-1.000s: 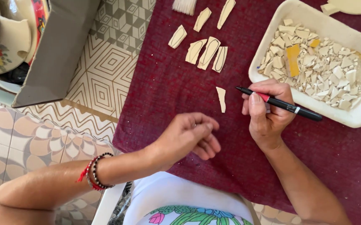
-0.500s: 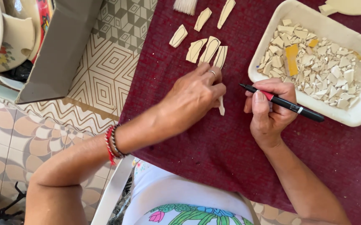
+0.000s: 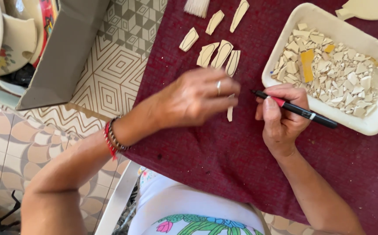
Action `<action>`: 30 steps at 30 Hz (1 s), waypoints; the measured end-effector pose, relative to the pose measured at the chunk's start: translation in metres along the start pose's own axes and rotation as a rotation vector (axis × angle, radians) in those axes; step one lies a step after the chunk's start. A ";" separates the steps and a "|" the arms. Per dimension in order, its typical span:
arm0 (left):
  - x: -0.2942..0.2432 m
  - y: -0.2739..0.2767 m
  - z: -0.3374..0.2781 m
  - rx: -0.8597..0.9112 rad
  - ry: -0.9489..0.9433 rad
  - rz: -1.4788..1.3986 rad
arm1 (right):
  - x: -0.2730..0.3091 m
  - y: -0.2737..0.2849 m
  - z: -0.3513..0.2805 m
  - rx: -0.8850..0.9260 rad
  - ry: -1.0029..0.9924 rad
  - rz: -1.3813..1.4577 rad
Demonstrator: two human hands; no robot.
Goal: Marking small rectangular pieces with a black marker for a craft project
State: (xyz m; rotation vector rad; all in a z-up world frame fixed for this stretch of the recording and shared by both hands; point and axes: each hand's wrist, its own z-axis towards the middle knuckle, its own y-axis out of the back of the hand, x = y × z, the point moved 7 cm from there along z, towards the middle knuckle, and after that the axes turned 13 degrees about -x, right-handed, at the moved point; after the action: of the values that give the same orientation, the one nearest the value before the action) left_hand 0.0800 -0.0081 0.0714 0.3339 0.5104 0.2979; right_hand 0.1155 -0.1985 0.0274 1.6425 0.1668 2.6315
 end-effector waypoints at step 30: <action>-0.024 -0.019 -0.043 0.292 -0.151 0.278 | -0.007 -0.017 -0.009 0.300 0.014 -0.079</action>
State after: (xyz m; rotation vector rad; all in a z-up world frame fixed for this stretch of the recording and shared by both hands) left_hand 0.0414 -0.0240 0.0389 0.7086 0.3570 0.4642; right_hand 0.1095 -0.1825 0.0156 1.6538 0.6410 2.6619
